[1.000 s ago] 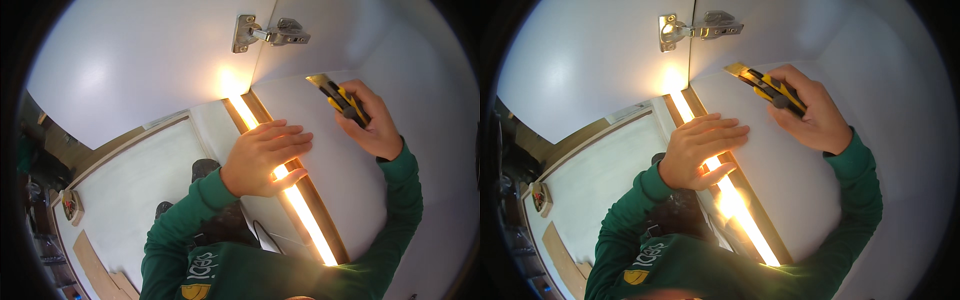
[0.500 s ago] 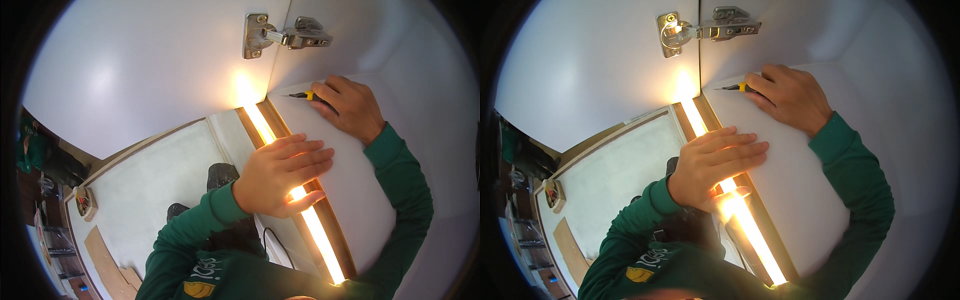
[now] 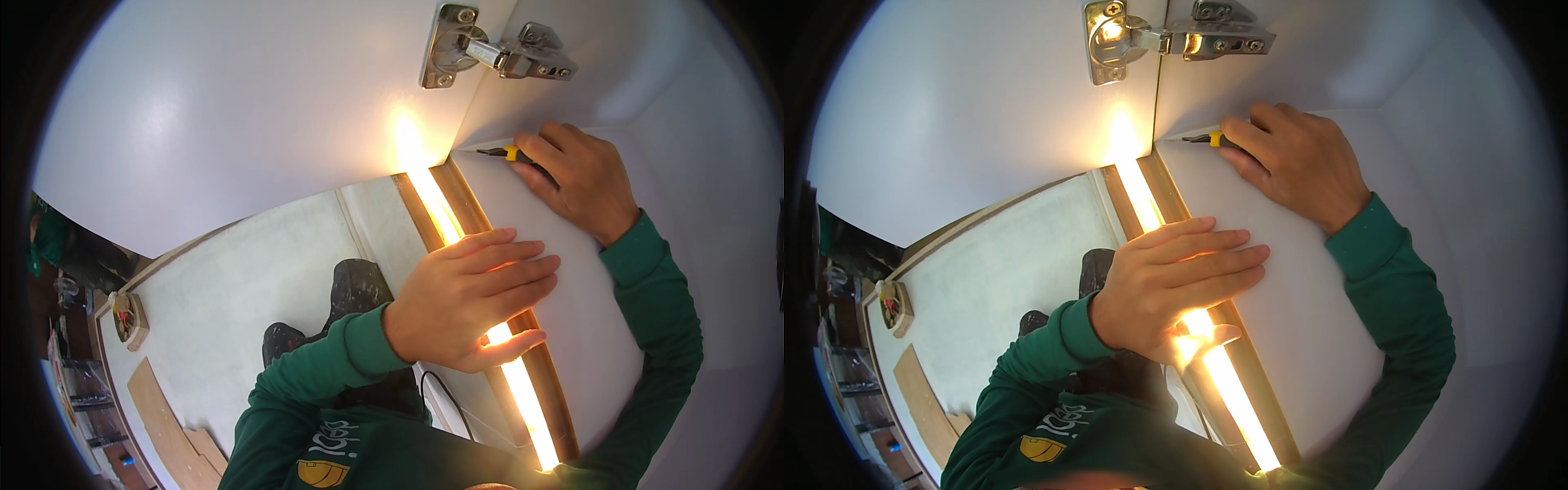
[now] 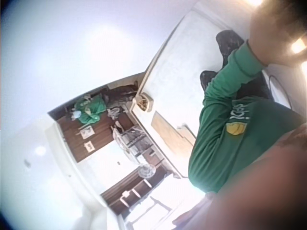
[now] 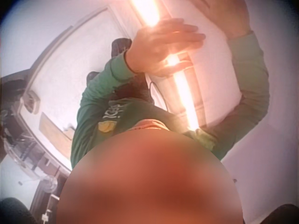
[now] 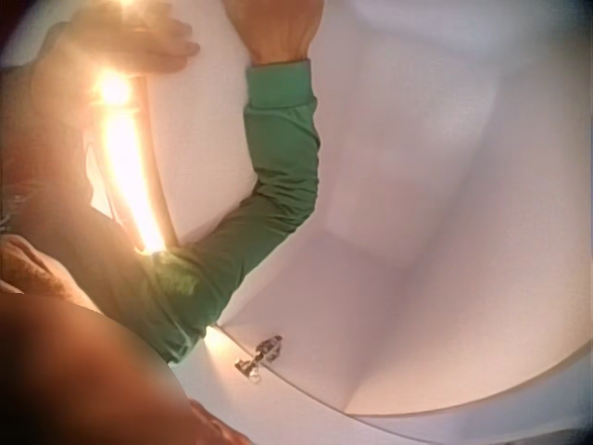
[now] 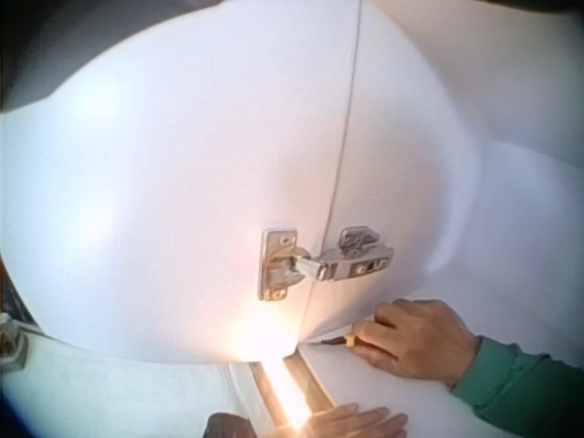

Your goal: The person kneels on the floor and uses a utility knife to trim the edges of a white cabinet door and interior panel. They repeatedly open and close the door to access different sections and carefully cut along the seams.

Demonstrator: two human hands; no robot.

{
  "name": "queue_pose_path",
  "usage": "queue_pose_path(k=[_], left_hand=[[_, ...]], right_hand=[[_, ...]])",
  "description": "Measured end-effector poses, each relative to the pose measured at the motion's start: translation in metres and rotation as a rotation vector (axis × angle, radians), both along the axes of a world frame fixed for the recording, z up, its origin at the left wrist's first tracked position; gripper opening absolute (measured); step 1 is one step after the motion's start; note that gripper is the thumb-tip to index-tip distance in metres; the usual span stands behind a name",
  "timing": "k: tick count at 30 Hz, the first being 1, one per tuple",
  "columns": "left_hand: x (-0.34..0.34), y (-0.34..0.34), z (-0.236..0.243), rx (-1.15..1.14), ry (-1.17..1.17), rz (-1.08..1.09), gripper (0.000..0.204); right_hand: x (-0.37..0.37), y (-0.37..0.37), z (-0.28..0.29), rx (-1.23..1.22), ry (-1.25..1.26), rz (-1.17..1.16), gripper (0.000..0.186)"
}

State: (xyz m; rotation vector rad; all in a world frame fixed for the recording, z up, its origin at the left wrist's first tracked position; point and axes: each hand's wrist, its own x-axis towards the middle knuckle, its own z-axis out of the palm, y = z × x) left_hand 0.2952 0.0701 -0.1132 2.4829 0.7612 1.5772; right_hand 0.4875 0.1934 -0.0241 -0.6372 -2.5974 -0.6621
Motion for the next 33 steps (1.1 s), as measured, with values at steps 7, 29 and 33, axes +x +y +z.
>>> queue_pose_path(k=[7, 29, 33], left_hand=[[0.0012, 0.0013, -0.0022, 0.001, -0.026, -0.003, 0.047], [0.0021, 0.0046, -0.0057, 0.018, -0.028, -0.040, 0.043], [0.0019, 0.0045, -0.0059, 0.012, -0.019, -0.040, 0.043]], right_hand=[[-0.0035, 0.0012, 0.0012, -0.035, -0.029, -0.005, 0.026], [-0.0034, 0.0063, -0.0013, -0.029, -0.048, 0.011, 0.024], [-0.0063, 0.0051, -0.0013, 0.001, -0.053, 0.004, 0.020]])
